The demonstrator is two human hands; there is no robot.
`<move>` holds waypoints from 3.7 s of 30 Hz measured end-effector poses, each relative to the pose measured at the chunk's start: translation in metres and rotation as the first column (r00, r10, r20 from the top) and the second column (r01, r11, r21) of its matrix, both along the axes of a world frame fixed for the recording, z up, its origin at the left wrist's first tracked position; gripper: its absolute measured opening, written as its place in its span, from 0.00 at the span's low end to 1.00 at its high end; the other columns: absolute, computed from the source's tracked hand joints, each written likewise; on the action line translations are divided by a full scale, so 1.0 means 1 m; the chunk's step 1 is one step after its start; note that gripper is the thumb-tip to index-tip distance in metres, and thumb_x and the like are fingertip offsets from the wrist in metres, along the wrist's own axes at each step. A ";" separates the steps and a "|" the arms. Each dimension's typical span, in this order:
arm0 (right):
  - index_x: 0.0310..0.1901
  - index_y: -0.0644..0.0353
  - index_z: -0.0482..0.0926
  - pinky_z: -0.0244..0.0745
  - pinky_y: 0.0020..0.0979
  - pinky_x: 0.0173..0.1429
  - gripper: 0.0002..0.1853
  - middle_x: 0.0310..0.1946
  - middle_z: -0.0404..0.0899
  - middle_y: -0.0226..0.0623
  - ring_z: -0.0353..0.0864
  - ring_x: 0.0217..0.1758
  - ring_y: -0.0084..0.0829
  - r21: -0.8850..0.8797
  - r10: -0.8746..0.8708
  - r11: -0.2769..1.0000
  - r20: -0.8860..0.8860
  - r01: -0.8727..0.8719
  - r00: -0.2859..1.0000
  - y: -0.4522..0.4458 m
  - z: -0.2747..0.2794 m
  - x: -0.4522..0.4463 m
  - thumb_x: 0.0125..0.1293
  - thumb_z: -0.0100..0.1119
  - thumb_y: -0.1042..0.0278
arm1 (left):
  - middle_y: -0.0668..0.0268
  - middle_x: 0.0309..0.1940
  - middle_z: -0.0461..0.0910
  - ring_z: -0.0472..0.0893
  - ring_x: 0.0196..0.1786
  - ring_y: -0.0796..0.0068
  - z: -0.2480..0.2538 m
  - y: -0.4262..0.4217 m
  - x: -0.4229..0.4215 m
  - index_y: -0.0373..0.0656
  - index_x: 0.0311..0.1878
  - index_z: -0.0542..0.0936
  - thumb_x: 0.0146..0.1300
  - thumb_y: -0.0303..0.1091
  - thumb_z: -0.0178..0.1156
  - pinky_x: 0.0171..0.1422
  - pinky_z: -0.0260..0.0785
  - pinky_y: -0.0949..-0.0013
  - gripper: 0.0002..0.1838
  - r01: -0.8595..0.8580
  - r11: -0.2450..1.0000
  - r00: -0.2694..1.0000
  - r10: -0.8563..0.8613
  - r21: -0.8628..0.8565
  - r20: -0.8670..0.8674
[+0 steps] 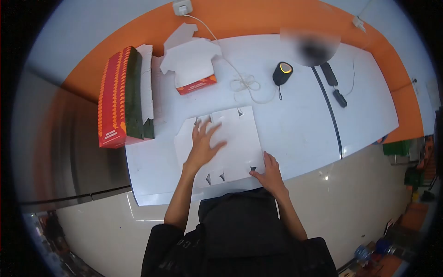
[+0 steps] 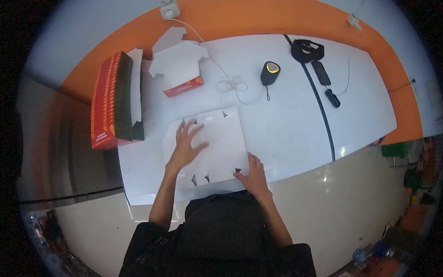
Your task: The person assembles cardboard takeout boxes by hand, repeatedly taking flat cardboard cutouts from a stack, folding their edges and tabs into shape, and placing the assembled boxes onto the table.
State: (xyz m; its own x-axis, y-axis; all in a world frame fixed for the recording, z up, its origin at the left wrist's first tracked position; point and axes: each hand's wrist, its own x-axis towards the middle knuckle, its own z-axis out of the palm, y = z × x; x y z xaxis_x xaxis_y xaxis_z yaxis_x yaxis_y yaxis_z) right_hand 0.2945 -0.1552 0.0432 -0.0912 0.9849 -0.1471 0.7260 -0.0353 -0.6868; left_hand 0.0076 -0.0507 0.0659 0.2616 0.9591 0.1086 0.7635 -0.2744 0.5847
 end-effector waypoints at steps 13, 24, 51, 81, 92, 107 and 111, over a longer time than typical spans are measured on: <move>0.51 0.63 0.88 0.80 0.43 0.64 0.13 0.58 0.86 0.46 0.85 0.60 0.48 0.061 0.112 0.992 -0.045 -0.109 0.993 -0.005 0.007 0.028 0.67 0.71 0.71 | 0.68 0.46 0.85 0.81 0.53 0.62 -0.032 -0.117 0.052 0.45 0.51 0.90 0.61 0.33 0.74 0.62 0.72 0.54 0.14 0.132 0.991 0.989 -0.130 -0.029 0.067; 0.59 0.59 0.85 0.77 0.42 0.69 0.23 0.64 0.80 0.43 0.76 0.70 0.44 0.095 0.255 0.965 -0.096 -0.246 0.962 0.012 0.054 0.034 0.62 0.77 0.71 | 0.63 0.43 0.88 0.82 0.51 0.59 -0.025 -0.089 0.022 0.45 0.46 0.92 0.59 0.34 0.78 0.59 0.75 0.57 0.12 0.165 0.952 0.953 -0.086 -0.258 0.292; 0.46 0.64 0.87 0.80 0.41 0.50 0.07 0.41 0.87 0.45 0.86 0.47 0.48 0.033 0.187 0.982 -0.201 -0.184 0.962 0.035 0.034 0.037 0.68 0.69 0.75 | 0.60 0.57 0.83 0.79 0.62 0.57 -0.009 -0.070 0.006 0.47 0.59 0.88 0.64 0.39 0.75 0.65 0.74 0.56 0.21 0.402 0.795 0.910 -0.293 -0.454 0.294; 0.57 0.54 0.88 0.57 0.57 0.79 0.19 0.56 0.83 0.28 0.77 0.66 0.38 0.665 0.380 0.681 0.036 -0.306 0.924 0.044 0.072 -0.062 0.64 0.67 0.77 | 0.59 0.46 0.86 0.85 0.42 0.69 0.081 -0.096 0.033 0.35 0.54 0.86 0.75 0.23 0.60 0.51 0.76 0.69 0.10 -0.115 0.977 0.836 0.192 -0.177 0.514; 0.53 0.57 0.89 0.72 0.44 0.67 0.16 0.60 0.87 0.30 0.80 0.57 0.39 0.534 0.280 0.838 -0.245 -0.112 0.928 0.039 0.050 -0.050 0.62 0.71 0.79 | 0.59 0.44 0.87 0.88 0.46 0.71 0.070 -0.097 0.021 0.40 0.66 0.78 0.74 0.21 0.61 0.51 0.79 0.68 0.19 -0.060 0.872 0.769 0.350 -0.485 0.535; 0.52 0.61 0.87 0.74 0.51 0.69 0.14 0.45 0.86 0.37 0.82 0.50 0.40 0.393 0.423 0.868 -0.260 -0.305 0.868 0.031 0.060 -0.042 0.64 0.67 0.80 | 0.56 0.48 0.87 0.85 0.53 0.60 0.122 -0.145 0.037 0.37 0.61 0.81 0.70 0.19 0.65 0.63 0.76 0.63 0.18 -0.054 0.994 0.877 0.001 0.095 0.481; 0.47 0.63 0.88 0.77 0.50 0.62 0.11 0.39 0.86 0.38 0.82 0.44 0.41 0.442 0.362 0.876 -0.337 -0.193 0.869 0.030 0.078 -0.041 0.65 0.67 0.83 | 0.54 0.55 0.84 0.82 0.61 0.61 0.108 -0.188 0.012 0.37 0.57 0.81 0.71 0.17 0.62 0.68 0.74 0.60 0.14 0.140 0.933 0.712 0.139 -0.333 0.689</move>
State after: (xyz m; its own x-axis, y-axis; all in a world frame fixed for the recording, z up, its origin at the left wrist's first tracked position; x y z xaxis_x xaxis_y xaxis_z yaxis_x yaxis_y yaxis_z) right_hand 0.2531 -0.1251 0.1215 -0.3366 0.8764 0.3444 0.3246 0.4513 -0.8312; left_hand 0.0198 -0.2387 0.1742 0.2459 0.9668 -0.0692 0.1026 0.0450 0.9937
